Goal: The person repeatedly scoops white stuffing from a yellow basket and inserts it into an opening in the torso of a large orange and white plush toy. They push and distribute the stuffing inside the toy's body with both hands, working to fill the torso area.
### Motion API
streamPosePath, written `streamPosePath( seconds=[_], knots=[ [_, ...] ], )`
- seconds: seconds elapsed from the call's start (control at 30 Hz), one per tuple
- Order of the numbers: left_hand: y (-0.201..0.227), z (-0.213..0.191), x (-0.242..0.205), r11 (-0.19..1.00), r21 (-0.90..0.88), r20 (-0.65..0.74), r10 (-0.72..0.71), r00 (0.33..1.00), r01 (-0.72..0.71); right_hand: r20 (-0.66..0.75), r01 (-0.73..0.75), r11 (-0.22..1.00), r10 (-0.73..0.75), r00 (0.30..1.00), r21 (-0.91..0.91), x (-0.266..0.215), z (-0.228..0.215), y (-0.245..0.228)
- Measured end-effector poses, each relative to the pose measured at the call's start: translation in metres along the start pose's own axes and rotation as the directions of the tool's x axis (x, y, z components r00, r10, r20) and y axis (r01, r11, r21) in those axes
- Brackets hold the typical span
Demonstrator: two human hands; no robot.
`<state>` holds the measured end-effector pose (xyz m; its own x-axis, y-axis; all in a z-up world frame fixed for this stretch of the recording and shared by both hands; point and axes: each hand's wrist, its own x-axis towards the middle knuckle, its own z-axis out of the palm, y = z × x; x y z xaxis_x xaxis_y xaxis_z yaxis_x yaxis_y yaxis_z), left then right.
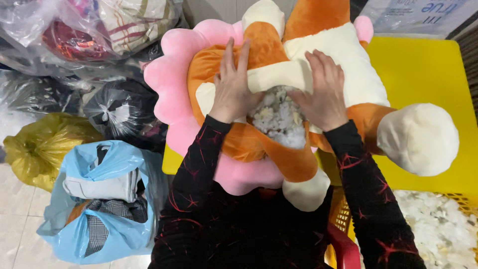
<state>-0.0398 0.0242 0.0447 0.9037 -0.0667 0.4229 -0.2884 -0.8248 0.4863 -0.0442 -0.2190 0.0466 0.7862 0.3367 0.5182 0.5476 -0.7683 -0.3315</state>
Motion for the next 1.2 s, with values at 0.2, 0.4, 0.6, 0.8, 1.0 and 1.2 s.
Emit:
streamPosePath(
  seconds=[0.2,0.4,0.6,0.8,1.0,1.2],
  knots=[
    [-0.003,-0.012,-0.006,0.980,-0.192,0.021,-0.053,0.998,0.056,0.014,0.170,0.895,-0.180,0.984,-0.413,0.056,0.068,-0.019],
    [-0.023,-0.016,-0.011,0.960,-0.259,0.041,-0.102,0.994,0.109,0.049,0.102,0.885,-0.090,0.995,-0.454,0.095,0.079,0.001],
    [0.001,-0.014,-0.023,0.993,-0.042,-0.344,0.090,0.935,-0.111,0.319,0.054,0.986,-0.104,0.942,0.160,0.067,-0.028,0.016],
    [0.062,0.018,-0.054,0.968,-0.129,0.031,0.220,0.975,-0.214,0.235,-0.161,0.984,0.139,0.962,0.075,0.010,-0.068,0.022],
    [0.087,0.025,-0.083,0.944,0.000,-0.016,0.329,0.944,-0.329,0.475,-0.013,0.994,0.065,0.878,-0.112,-0.016,-0.071,0.017],
    [0.077,0.005,-0.090,0.922,-0.100,0.407,0.381,0.830,-0.375,0.664,0.042,0.933,0.222,0.714,-0.357,-0.019,-0.070,0.022]
  ],
)
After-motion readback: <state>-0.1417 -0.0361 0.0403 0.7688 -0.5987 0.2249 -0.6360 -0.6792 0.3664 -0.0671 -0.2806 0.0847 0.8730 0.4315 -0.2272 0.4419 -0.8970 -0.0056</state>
